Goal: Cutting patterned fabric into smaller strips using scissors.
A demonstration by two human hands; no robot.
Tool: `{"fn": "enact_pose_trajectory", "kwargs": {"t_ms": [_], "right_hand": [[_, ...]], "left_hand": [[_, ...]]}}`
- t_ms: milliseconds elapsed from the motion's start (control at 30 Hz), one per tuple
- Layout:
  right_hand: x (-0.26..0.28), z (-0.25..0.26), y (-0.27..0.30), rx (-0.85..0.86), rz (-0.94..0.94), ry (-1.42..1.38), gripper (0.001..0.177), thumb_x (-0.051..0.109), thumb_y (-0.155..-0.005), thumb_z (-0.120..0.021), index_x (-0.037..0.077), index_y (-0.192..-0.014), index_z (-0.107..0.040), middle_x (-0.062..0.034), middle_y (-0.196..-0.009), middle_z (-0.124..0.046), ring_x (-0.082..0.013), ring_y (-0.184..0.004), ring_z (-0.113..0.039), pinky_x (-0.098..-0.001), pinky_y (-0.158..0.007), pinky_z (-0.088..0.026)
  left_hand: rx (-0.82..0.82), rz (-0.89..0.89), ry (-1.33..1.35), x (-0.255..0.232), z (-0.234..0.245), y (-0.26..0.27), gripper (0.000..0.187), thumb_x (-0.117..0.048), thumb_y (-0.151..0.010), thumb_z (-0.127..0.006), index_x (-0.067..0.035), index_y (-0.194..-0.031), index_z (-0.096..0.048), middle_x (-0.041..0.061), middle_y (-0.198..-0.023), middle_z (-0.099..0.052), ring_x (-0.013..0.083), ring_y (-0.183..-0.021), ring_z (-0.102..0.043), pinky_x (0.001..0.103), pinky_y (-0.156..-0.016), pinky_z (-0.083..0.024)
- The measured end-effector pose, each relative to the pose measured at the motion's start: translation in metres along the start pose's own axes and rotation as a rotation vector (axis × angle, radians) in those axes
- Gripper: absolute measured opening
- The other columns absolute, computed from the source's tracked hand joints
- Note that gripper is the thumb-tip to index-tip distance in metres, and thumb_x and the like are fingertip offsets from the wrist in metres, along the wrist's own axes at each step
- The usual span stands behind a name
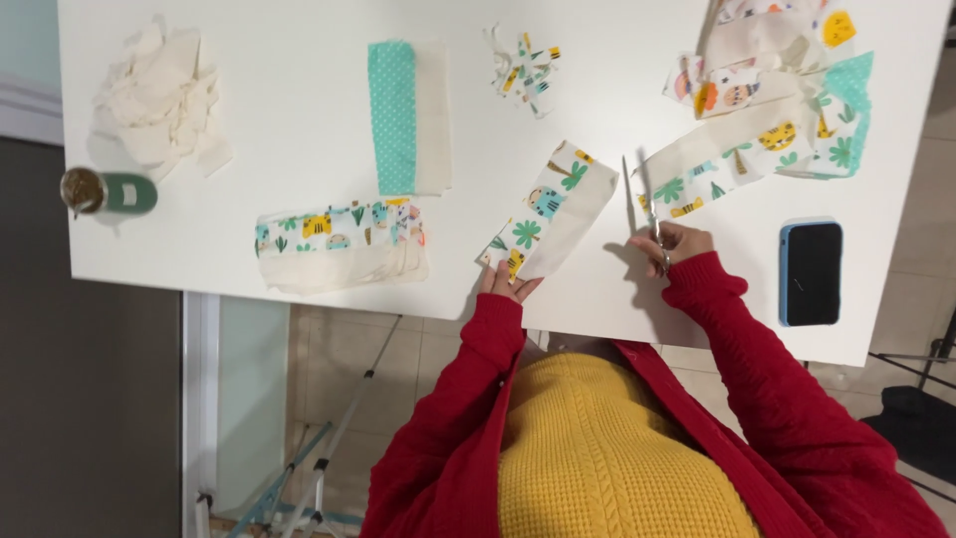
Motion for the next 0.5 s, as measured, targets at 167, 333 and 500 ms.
{"fn": "enact_pose_trajectory", "kwargs": {"t_ms": [167, 333, 500], "right_hand": [[0.028, -0.022, 0.015, -0.133, 0.291, 0.073, 0.028, 0.020, -0.095, -0.073, 0.006, -0.119, -0.068, -0.0042, -0.097, -0.075, -0.0123, -0.058, -0.068, -0.0270, -0.050, -0.057], [0.014, -0.047, 0.002, 0.029, 0.230, 0.328, 0.048, 0.014, -0.097, -0.066, 0.022, -0.143, -0.058, -0.0171, -0.095, -0.078, -0.0155, -0.067, -0.073, -0.0311, -0.062, -0.062], [0.001, -0.054, 0.022, -0.044, 0.203, 0.248, 0.048, 0.016, -0.096, -0.068, 0.023, -0.143, -0.058, -0.0147, -0.098, -0.077, -0.0197, -0.070, -0.074, -0.0324, -0.063, -0.064]], "left_hand": [[0.185, 0.060, -0.227, -0.023, 0.018, -0.012, 0.048, -0.021, -0.106, -0.046, 0.003, -0.146, -0.036, 0.023, -0.139, -0.056, 0.0378, -0.116, -0.067, 0.048, -0.093, -0.064], [0.146, 0.140, -0.482, -0.053, 0.012, -0.028, 0.047, -0.026, -0.104, -0.046, 0.002, -0.142, -0.046, 0.024, -0.128, -0.064, 0.0371, -0.102, -0.072, 0.043, -0.081, -0.062], [0.137, 0.043, -0.521, -0.066, 0.001, -0.008, 0.047, -0.027, -0.105, -0.051, 0.008, -0.138, -0.051, 0.024, -0.123, -0.066, 0.0346, -0.101, -0.073, 0.041, -0.078, -0.066]]}}
Point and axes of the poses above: each hand's wrist, its own y-axis away from the middle knuckle, its own z-axis out of the back of the hand, x = y × z, the point moved 1 cm from there along -y, towards the middle knuckle
